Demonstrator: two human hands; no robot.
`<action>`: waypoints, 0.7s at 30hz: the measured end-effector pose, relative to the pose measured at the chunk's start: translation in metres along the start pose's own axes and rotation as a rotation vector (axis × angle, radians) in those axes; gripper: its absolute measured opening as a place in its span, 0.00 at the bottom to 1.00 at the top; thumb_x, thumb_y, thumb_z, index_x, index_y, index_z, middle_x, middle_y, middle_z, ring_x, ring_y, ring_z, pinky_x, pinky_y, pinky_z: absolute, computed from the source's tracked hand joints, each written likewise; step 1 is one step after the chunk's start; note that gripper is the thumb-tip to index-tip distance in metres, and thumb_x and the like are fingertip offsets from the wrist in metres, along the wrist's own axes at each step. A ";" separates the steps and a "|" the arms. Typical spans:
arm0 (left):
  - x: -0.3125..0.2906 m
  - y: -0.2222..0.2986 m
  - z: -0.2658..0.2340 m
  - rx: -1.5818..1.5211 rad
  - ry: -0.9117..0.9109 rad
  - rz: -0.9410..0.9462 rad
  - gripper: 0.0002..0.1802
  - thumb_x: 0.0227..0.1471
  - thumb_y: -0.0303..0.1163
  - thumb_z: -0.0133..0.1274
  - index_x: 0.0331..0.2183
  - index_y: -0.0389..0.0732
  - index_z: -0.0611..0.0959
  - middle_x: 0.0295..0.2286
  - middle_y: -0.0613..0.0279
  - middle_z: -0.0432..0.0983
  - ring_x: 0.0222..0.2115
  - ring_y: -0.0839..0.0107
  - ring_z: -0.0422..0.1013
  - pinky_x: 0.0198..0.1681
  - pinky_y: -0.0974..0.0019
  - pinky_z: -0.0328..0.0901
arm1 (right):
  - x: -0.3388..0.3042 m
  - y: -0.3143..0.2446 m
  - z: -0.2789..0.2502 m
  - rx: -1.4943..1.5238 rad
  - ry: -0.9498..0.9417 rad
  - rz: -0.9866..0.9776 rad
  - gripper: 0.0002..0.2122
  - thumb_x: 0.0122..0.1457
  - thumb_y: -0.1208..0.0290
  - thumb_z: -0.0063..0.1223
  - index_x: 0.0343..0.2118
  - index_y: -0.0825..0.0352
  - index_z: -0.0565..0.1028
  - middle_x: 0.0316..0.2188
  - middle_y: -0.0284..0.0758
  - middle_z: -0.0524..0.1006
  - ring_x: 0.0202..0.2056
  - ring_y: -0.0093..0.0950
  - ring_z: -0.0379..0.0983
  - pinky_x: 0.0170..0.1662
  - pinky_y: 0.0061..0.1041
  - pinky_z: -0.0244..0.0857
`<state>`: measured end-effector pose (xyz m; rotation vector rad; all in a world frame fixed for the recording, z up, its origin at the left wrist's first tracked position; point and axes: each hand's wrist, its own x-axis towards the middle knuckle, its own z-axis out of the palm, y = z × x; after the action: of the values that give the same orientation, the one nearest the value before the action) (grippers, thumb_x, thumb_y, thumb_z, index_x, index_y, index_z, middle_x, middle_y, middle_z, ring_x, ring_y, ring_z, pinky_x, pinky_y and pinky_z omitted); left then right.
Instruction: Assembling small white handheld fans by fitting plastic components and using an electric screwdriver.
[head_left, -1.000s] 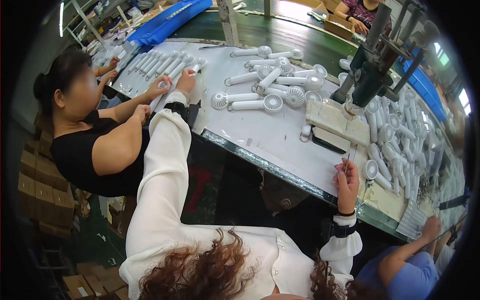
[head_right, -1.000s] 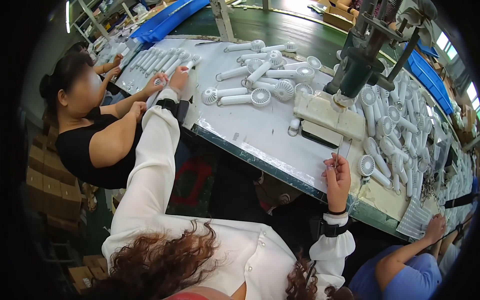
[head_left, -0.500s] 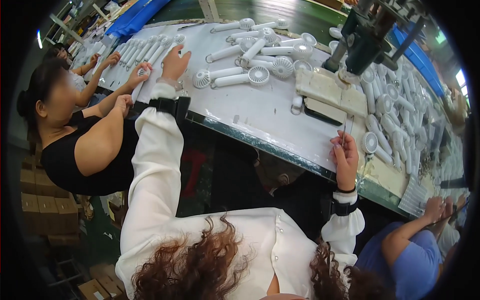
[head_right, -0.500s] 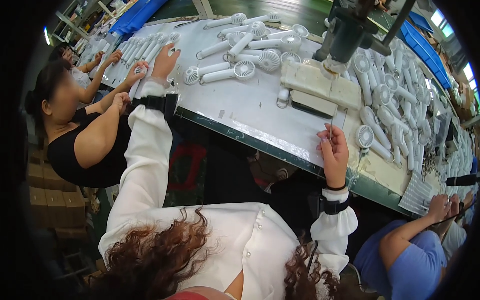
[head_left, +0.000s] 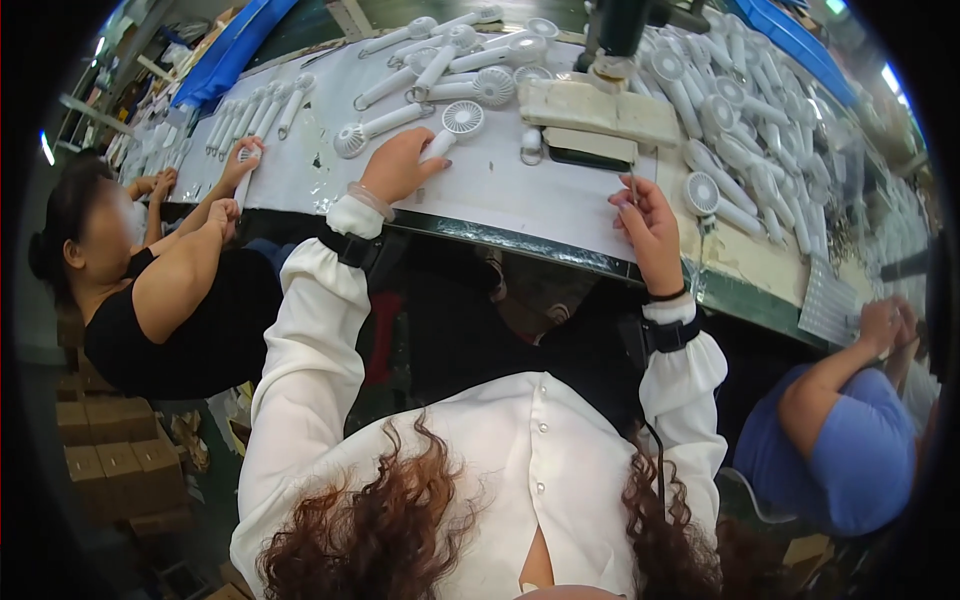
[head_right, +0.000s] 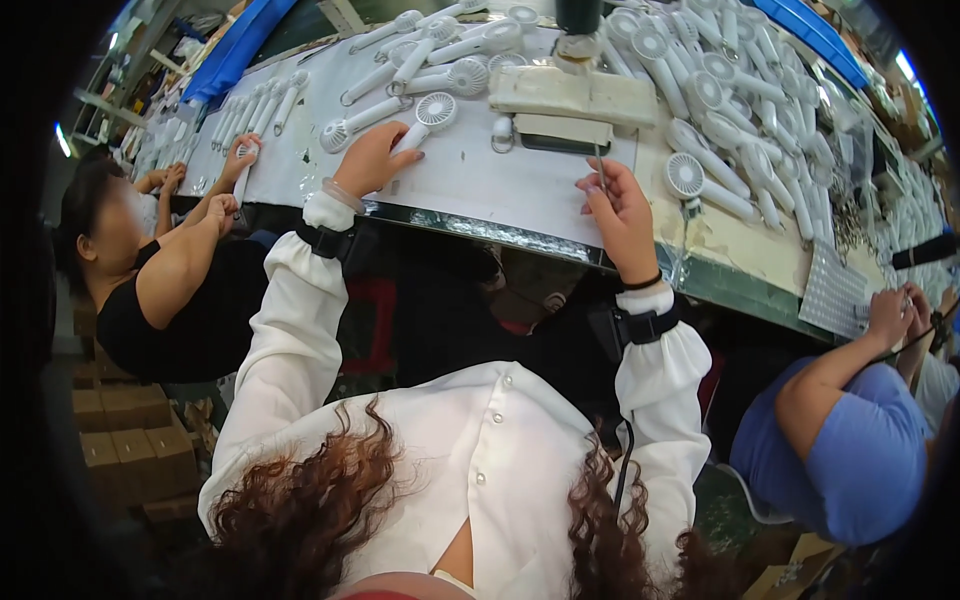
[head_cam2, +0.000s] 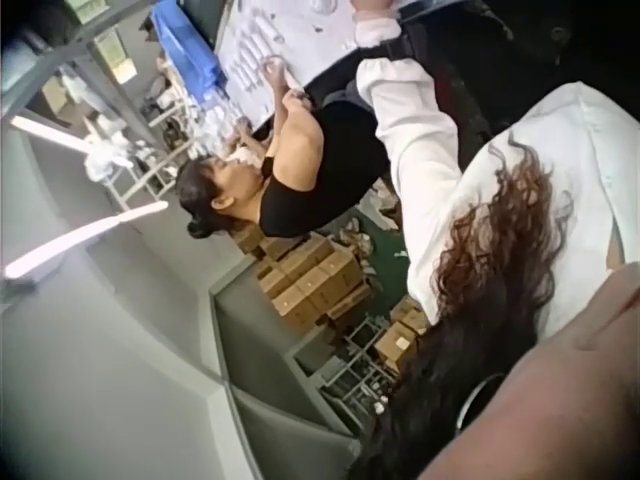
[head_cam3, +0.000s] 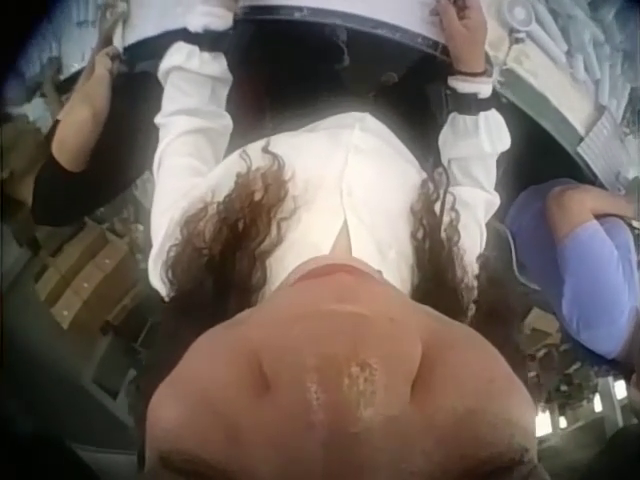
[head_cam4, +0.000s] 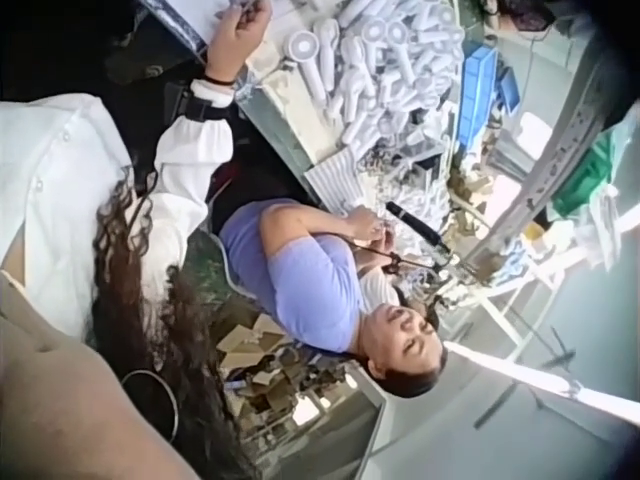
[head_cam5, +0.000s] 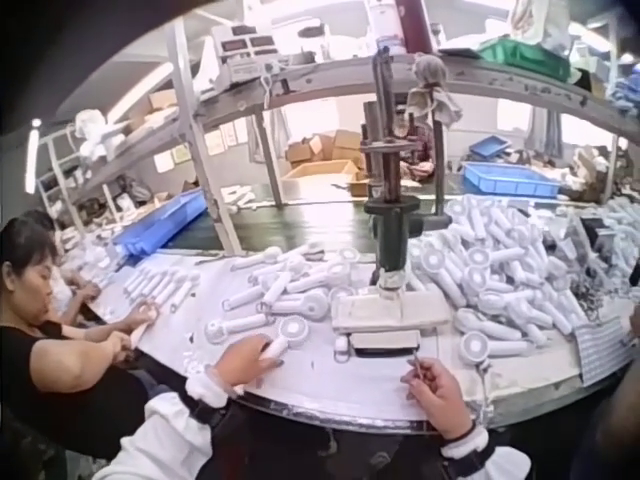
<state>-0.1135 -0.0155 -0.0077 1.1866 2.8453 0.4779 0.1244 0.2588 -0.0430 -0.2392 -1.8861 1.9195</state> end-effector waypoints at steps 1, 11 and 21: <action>-0.002 0.004 0.000 -0.188 -0.046 -0.024 0.19 0.53 0.41 0.56 0.41 0.38 0.77 0.37 0.56 0.78 0.37 0.69 0.74 0.38 0.66 0.68 | 0.001 0.002 -0.001 0.012 -0.012 0.002 0.16 0.61 0.75 0.47 0.52 0.68 0.67 0.34 0.28 0.73 0.27 0.13 0.63 0.27 0.10 0.55; 0.003 0.106 0.018 -1.585 -0.086 -0.057 0.22 0.58 0.38 0.51 0.46 0.32 0.68 0.39 0.54 0.78 0.35 0.71 0.75 0.38 0.71 0.69 | -0.002 -0.005 -0.007 -0.073 -0.199 -0.010 0.08 0.61 0.75 0.49 0.43 0.68 0.68 0.33 0.31 0.76 0.28 0.14 0.67 0.32 0.12 0.61; 0.006 0.149 0.040 -1.319 -0.008 -0.068 0.19 0.59 0.34 0.49 0.48 0.33 0.68 0.38 0.57 0.76 0.36 0.73 0.72 0.35 0.73 0.69 | -0.003 -0.005 0.000 0.004 -0.289 -0.027 0.06 0.64 0.75 0.44 0.41 0.68 0.67 0.38 0.35 0.77 0.28 0.15 0.69 0.34 0.16 0.66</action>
<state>-0.0094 0.0983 -0.0021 0.7226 1.7385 1.8458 0.1278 0.2573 -0.0383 0.0700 -2.0521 2.0280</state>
